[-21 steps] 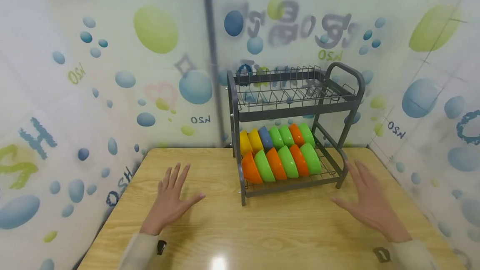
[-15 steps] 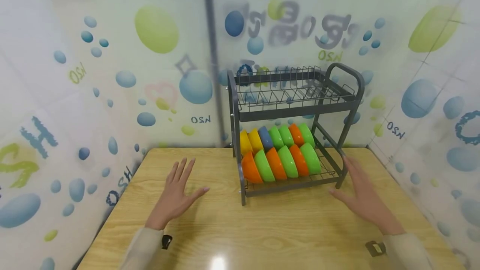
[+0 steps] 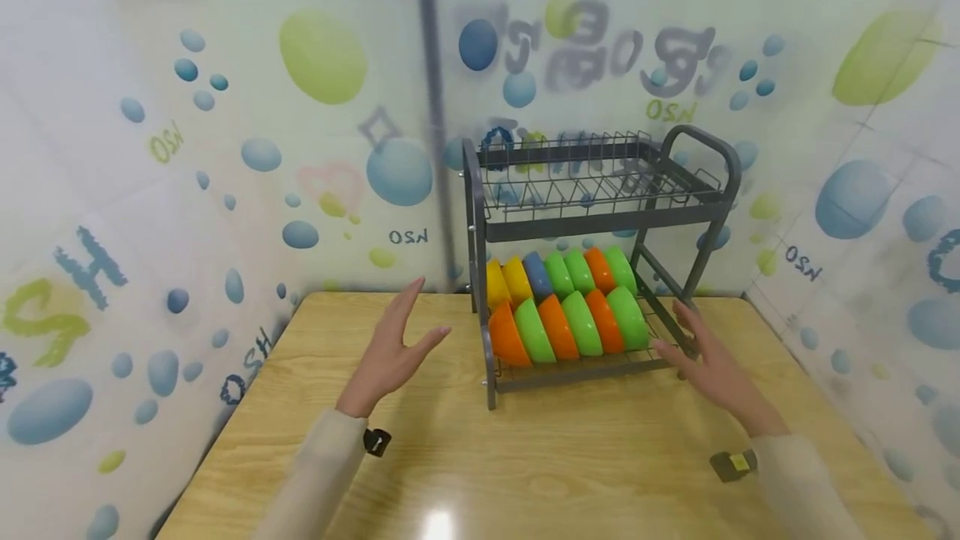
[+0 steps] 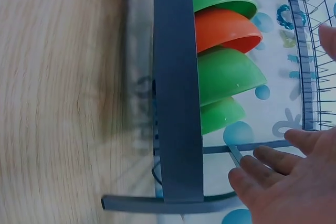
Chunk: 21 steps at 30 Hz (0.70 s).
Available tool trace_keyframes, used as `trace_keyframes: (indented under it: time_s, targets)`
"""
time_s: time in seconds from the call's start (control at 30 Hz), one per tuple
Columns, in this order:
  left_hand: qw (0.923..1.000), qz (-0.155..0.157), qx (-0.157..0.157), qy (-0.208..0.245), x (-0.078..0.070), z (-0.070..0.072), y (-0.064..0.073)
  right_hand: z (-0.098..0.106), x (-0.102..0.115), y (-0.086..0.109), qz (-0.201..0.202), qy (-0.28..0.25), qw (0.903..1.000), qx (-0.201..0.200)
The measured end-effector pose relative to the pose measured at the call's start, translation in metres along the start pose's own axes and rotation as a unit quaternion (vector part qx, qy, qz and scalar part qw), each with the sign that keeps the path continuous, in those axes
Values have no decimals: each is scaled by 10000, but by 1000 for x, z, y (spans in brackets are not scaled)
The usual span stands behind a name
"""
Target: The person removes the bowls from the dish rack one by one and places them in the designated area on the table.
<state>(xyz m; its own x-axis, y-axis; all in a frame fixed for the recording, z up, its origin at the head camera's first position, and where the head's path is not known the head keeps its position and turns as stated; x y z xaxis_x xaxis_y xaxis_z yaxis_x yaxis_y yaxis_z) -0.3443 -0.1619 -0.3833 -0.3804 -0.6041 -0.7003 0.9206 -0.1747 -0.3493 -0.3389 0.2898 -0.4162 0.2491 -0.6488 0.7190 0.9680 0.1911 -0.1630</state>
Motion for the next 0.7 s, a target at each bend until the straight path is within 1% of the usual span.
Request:
trace_keyframes:
  time_s: [0.1, 0.27, 0.43, 0.6, 0.7]
  targets:
    - [9993, -201, -103, 284, -13, -4, -9, -2, 1, -4, -35, -245, 9997, 88]
    - [9951, -484, -330, 798, -34, -11, -25, -2, -1, -12, -213, -318, 9993, 3]
    - [9888, -535, -447, 1322, -54, -19, -41, -4, -3, -16, -471, -300, 9984, -112]
    - [9798, -677, -678, 1754, -66, -24, -52, -8, -3, -17, -609, -177, 9978, -213]
    - [9762, -717, -890, 1846, -69, -26, -56, -11, -5, -19, -618, -195, 9974, -309]
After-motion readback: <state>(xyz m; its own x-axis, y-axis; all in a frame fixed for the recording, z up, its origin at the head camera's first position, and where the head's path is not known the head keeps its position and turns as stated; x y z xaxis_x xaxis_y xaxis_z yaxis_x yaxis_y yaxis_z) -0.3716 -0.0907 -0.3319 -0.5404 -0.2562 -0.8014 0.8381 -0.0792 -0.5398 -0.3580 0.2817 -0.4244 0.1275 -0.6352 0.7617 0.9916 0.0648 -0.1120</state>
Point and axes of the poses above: each hand's wrist, its own y-axis away from the middle knuckle, its own z-axis out of the back of the hand, x = y × z, the point moved 10 cm from there along -y, towards the middle knuckle
